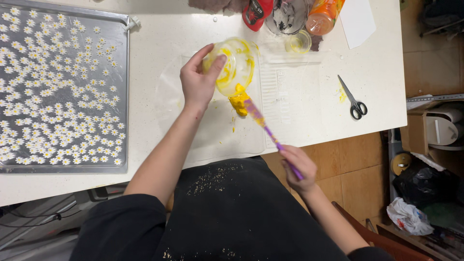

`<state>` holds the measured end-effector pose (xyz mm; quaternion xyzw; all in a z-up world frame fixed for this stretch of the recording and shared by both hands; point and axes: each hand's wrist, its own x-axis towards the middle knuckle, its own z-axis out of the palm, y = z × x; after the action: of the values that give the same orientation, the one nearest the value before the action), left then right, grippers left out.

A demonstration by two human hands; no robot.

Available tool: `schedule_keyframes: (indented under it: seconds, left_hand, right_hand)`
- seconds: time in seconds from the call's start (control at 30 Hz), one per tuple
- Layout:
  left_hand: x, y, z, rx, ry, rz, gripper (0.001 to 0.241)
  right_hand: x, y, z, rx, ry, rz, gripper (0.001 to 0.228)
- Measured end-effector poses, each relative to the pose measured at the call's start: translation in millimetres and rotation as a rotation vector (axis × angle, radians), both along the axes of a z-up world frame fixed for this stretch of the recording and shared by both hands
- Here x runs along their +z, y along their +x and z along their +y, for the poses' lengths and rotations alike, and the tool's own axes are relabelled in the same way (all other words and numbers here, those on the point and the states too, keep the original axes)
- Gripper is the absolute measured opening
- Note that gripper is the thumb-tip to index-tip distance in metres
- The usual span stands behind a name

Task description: The person uses a purple spatula to scrape and mix yellow paint inside a clear plastic container. The person repeatedly scrapes the sides and bottom of the container to gather the paint into a single mass.

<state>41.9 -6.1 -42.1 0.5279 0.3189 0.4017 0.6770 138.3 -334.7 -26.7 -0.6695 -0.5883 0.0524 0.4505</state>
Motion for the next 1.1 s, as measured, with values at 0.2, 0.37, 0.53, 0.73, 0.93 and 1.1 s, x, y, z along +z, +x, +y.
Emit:
schedule_keyframes:
  seconds: [0.2, 0.37, 0.53, 0.73, 0.93, 1.1]
  left_hand:
    - [28.8, -5.1, 6.8, -0.327, 0.748, 0.141, 0.061]
    - [55.6, 3.7, 9.4, -0.511, 0.899, 0.145, 0.068]
    - [66.5, 11.5, 10.9, -0.584, 0.973, 0.106, 0.085]
    - [63.1, 15.2, 16.4, -0.601, 0.974, 0.177, 0.102]
    - [49.7, 14.9, 20.8, -0.538, 0.96, 0.21, 0.105]
    - [34.1, 5.6, 19.9, -0.384, 0.919, 0.208, 0.103]
  right_hand:
    - [22.1, 42.6, 19.5, -0.101, -0.045, 0.462, 0.019]
    - [61.7, 73.7, 52.0, -0.015, -0.203, 0.326, 0.018]
    - [100.4, 75.4, 71.2, 0.063, -0.34, 0.117, 0.02]
    - [128.9, 72.1, 76.8, 0.111, -0.517, 0.031, 0.018]
    - [113.3, 72.9, 64.8, 0.041, -0.487, 0.125, 0.017]
    - [60.0, 53.6, 55.2, -0.023, -0.351, 0.395, 0.018]
